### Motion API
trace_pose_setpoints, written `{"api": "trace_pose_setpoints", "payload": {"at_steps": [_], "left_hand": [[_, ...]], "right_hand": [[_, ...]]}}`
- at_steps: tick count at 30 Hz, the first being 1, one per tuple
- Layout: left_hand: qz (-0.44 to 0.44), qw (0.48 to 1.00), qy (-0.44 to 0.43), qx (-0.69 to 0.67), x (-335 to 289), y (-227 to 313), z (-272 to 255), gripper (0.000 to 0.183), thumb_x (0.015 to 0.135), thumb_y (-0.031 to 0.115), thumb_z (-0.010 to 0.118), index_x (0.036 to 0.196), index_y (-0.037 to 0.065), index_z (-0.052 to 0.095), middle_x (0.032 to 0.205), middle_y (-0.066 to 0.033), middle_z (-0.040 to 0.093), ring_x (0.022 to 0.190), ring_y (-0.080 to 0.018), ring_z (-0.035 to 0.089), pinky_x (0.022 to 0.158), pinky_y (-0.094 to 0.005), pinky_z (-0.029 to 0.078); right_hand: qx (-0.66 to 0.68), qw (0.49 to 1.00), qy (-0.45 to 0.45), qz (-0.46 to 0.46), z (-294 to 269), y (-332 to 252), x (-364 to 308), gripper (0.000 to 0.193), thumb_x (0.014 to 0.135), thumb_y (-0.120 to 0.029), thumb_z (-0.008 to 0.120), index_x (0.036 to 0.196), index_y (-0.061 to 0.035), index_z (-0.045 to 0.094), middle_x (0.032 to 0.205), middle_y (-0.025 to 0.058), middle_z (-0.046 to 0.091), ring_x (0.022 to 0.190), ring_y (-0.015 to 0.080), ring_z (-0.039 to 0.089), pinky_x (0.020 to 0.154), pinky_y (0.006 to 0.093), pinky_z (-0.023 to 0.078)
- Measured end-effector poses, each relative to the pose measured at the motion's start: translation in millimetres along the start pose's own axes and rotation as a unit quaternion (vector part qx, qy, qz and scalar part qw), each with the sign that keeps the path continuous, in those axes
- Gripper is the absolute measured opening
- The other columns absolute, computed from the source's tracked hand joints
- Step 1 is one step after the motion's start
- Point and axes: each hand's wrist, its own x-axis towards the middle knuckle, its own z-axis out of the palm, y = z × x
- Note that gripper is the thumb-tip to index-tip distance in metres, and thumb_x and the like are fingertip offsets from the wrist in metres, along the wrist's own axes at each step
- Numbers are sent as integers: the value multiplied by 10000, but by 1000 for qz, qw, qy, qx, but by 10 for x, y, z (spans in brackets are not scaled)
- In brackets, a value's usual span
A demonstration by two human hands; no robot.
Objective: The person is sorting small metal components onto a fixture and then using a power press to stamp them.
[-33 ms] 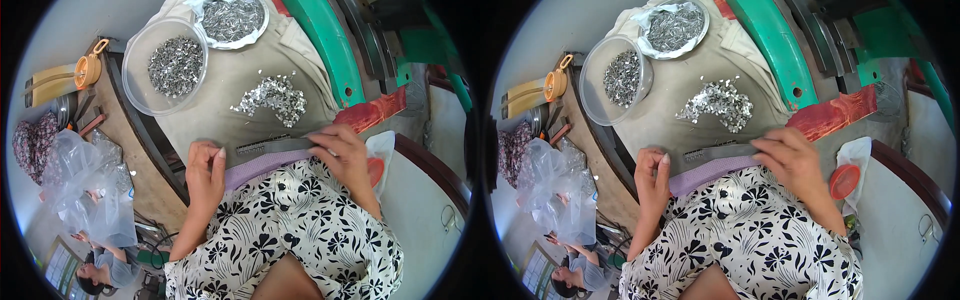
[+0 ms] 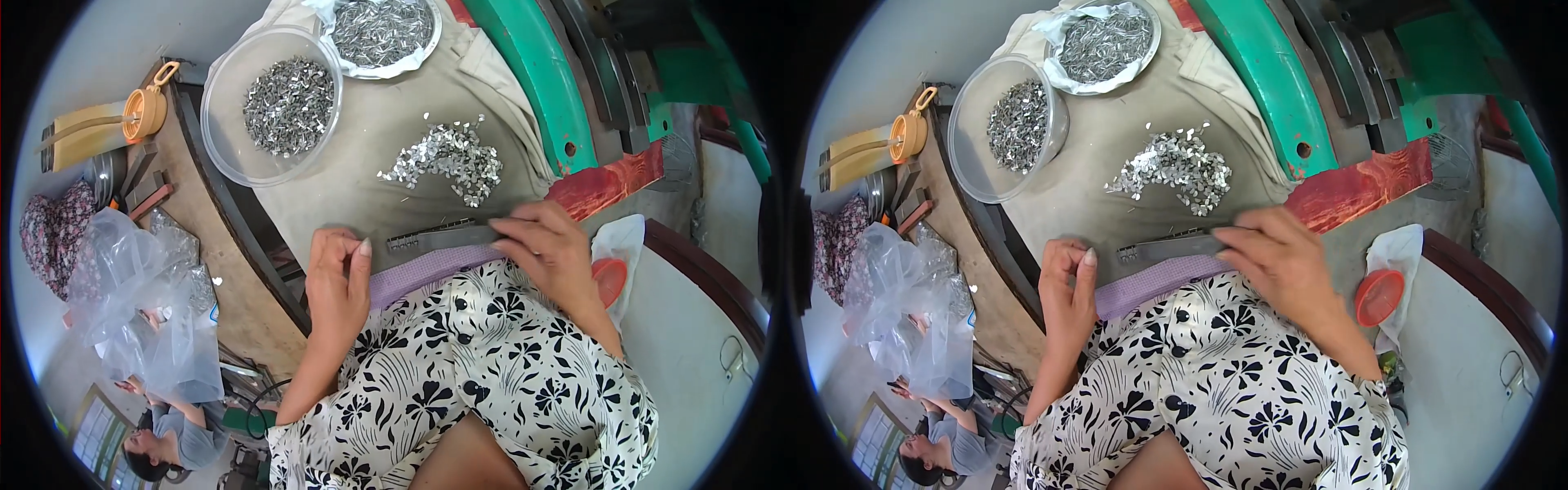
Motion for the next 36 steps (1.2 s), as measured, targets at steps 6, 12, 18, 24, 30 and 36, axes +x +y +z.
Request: {"api": "trace_pose_setpoints", "payload": {"at_steps": [6,12,18,24,30,36], "left_hand": [[-48,998,-40,20,-14,50,25,184,974,124,598,882,-21,533,997,-165,542,838,-357,580,724,-410,471],[-67,996,-52,8,-12,71,90,158,904,89,660,842,-24,568,989,-149,541,823,-351,562,721,-432,449],[-51,997,-54,0,-50,78,123,128,857,78,699,833,-4,604,1013,-133,553,841,-345,551,736,-430,427],[-47,997,-61,13,-35,69,111,138,850,86,709,811,5,604,1021,-124,557,835,-334,549,745,-423,415],[-52,996,-71,26,-23,81,93,141,852,98,713,803,13,612,1018,-113,558,839,-309,547,744,-397,392],[-55,995,-77,25,-7,104,74,137,853,97,712,798,21,613,1022,-113,560,853,-300,548,760,-387,385]], "right_hand": [[-15,996,-18,-85,283,-193,211,295,728,-69,803,1017,-73,747,950,55,636,847,233,631,710,346,529],[-22,994,-23,-100,319,-183,244,265,704,-50,773,966,-37,735,934,56,626,872,229,620,715,348,539],[-39,995,-28,-92,285,-157,215,327,706,-46,808,1028,-65,758,944,51,628,835,224,621,690,332,528],[-16,997,-36,-69,241,-131,219,346,714,-75,815,1054,-56,754,962,65,630,874,233,624,725,341,526],[-8,998,-32,-50,184,-89,168,339,737,-93,809,1063,-32,738,971,79,627,908,255,630,762,360,533],[-17,999,-23,-42,211,-53,141,356,722,-77,812,1070,-41,744,992,79,647,891,249,631,755,352,516]]}}
